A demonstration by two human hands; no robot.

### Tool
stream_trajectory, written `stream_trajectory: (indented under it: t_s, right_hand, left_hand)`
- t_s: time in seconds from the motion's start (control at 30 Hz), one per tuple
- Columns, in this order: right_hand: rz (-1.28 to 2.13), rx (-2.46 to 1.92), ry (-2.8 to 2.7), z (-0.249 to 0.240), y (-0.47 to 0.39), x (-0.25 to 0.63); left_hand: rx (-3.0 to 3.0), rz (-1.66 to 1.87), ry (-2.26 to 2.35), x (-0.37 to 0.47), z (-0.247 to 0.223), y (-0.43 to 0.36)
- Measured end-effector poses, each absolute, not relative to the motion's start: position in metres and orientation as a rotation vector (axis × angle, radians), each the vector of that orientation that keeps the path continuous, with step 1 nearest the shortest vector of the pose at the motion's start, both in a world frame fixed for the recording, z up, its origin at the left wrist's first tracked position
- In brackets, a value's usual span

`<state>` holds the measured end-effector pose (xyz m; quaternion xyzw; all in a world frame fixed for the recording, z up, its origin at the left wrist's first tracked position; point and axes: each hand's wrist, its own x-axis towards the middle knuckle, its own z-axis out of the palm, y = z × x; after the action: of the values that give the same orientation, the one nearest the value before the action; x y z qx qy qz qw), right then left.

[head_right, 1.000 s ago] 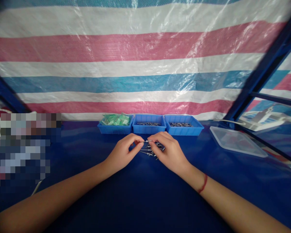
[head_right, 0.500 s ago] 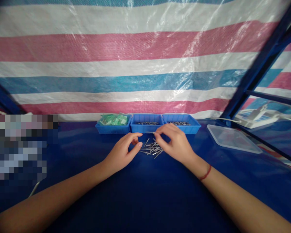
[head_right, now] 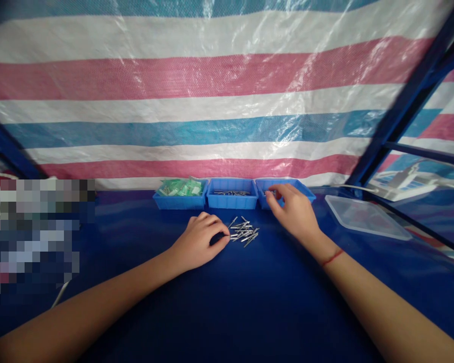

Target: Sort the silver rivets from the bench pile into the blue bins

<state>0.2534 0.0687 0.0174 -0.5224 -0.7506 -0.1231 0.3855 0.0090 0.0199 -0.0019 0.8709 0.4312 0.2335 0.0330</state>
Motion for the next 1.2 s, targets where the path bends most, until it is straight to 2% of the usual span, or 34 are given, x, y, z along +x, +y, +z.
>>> stream_trajectory:
  t_s: [0.33,1.2]
  right_hand:
    - [0.104,-0.896,-2.303,0.012,0.035,0.207]
    - [0.234,-0.802,-2.317,0.008,0.025,0.195]
  left_hand:
    - [2.693,0.677,1.343,0.009,-0.003,0.021]
    - [2.761,0.662,1.331,0.008,-0.005,0.023]
